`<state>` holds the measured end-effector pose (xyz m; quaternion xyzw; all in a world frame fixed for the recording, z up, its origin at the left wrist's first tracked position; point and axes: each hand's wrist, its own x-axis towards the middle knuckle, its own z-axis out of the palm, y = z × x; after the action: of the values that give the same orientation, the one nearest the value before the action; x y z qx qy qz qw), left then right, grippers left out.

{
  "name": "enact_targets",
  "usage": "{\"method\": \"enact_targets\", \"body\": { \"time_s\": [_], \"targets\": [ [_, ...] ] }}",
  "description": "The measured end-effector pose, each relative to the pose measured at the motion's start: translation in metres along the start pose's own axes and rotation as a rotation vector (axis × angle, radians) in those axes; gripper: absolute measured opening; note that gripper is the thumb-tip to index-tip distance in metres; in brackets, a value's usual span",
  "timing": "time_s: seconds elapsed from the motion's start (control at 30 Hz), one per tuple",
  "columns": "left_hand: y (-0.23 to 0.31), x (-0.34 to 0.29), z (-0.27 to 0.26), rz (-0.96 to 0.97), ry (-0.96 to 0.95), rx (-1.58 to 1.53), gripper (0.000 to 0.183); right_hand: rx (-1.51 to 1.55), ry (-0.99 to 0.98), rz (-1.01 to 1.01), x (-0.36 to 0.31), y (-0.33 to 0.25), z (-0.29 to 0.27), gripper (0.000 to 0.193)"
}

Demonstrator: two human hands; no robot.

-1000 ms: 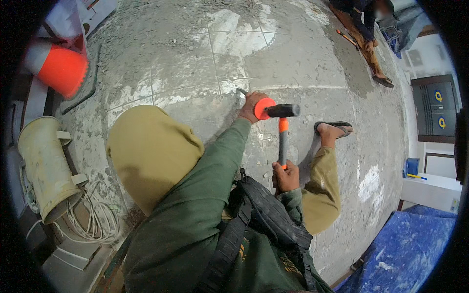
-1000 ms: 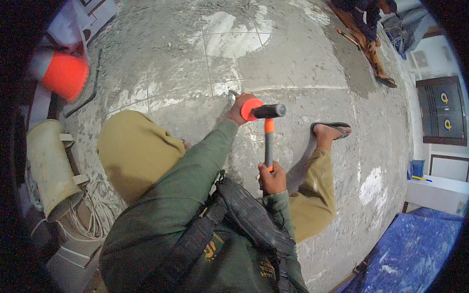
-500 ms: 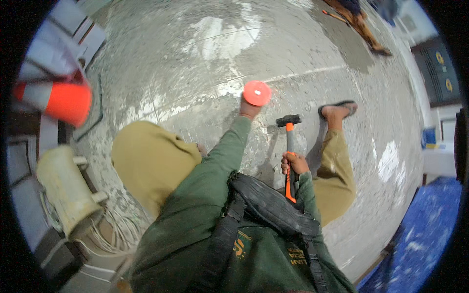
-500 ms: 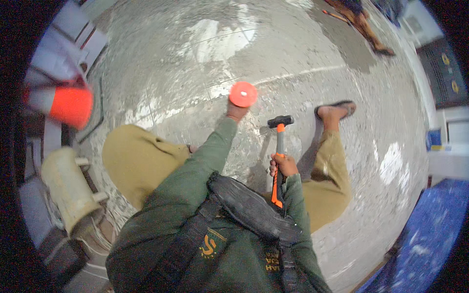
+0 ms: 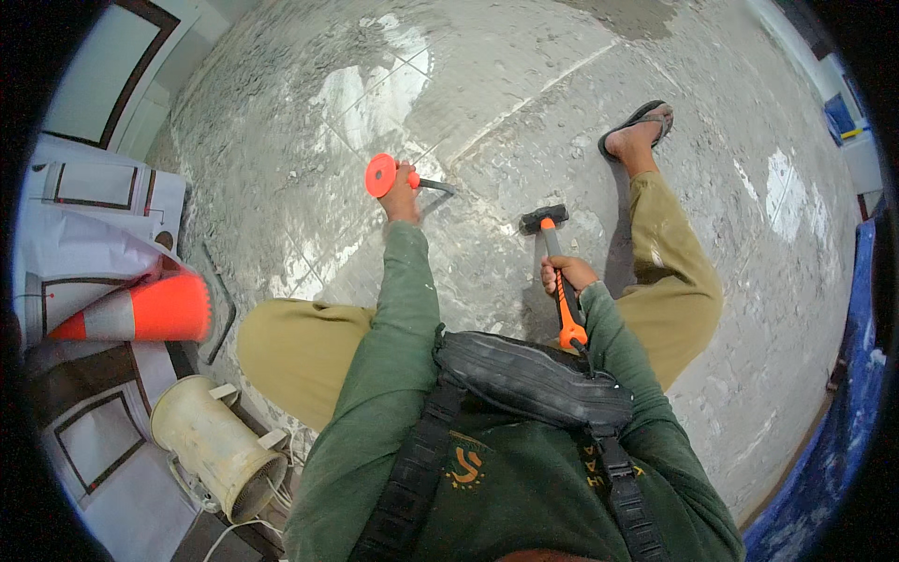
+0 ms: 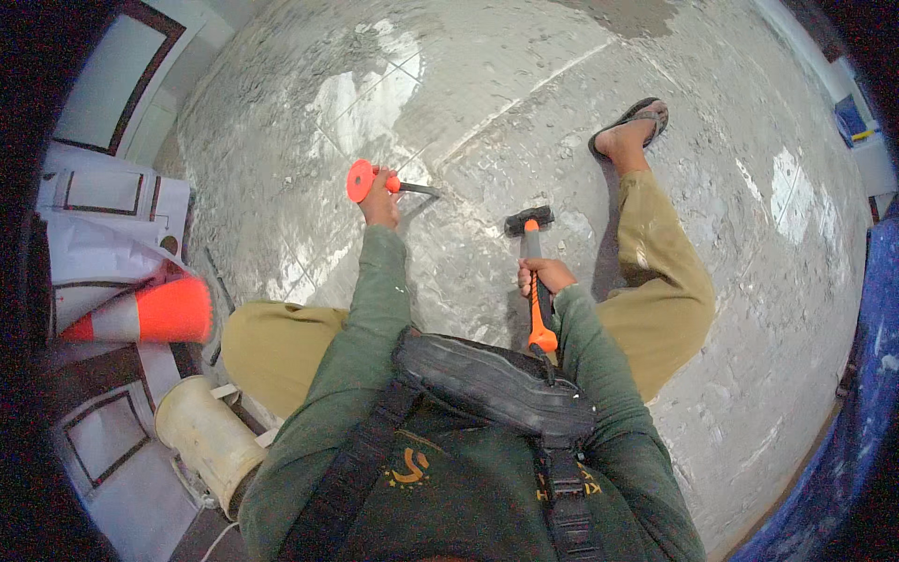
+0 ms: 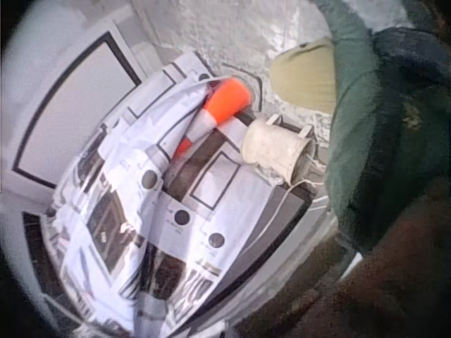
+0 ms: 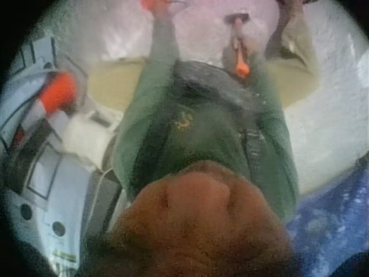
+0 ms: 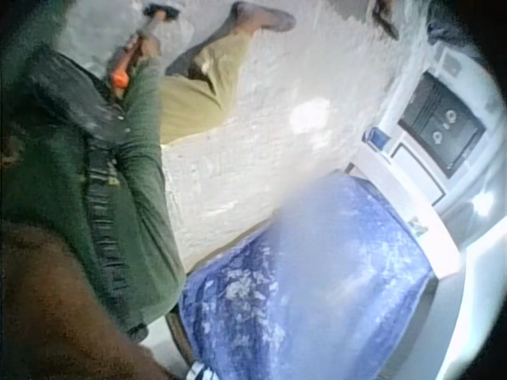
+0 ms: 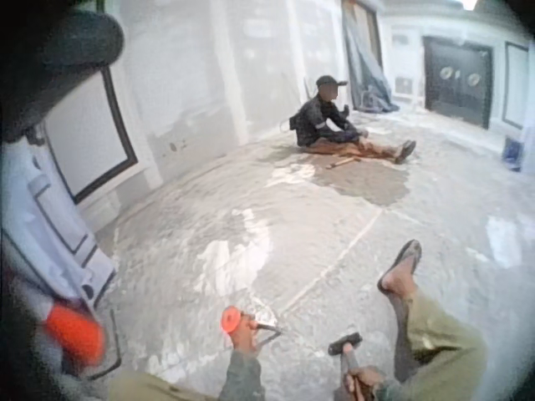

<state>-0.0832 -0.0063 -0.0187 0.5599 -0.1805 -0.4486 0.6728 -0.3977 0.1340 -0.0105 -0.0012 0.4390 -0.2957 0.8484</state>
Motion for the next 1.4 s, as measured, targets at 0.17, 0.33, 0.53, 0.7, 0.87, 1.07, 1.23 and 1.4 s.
{"method": "enact_targets", "body": {
  "time_s": [0.17,0.33,0.53,0.7,0.87,1.07,1.23,1.4],
  "targets": [
    [-0.012,0.009,0.023,0.011,-0.011,-0.011,0.018,-0.039,0.068,-0.036,-0.009,-0.003,0.001,0.006],
    [-0.014,0.082,-0.024,1.052,0.155,0.931,0.017,-0.073,0.041,-0.001,0.001,0.001,0.008,0.007],
    [0.027,0.062,-0.012,0.47,0.049,0.352,0.034,-0.044,0.049,0.002,0.0,-0.003,-0.002,0.007],
    [0.022,0.028,0.001,0.131,0.005,0.108,0.033,-0.014,0.056,0.018,-0.003,-0.004,0.004,0.008],
    [0.004,0.03,0.005,0.25,-0.144,0.275,0.032,-0.092,0.077,0.009,0.001,-0.003,-0.003,0.008],
    [0.003,0.039,-0.007,0.435,-0.111,0.464,0.028,-0.778,0.33,-0.023,-0.01,-0.003,0.022,0.013],
    [0.03,0.015,0.014,0.271,-0.152,0.261,0.025,-1.058,0.448,-0.056,-0.004,0.013,0.026,0.019],
    [0.02,0.01,0.026,0.262,-0.233,0.25,0.029,-1.291,0.519,-0.119,0.009,0.024,0.018,0.02]
  ]
}}
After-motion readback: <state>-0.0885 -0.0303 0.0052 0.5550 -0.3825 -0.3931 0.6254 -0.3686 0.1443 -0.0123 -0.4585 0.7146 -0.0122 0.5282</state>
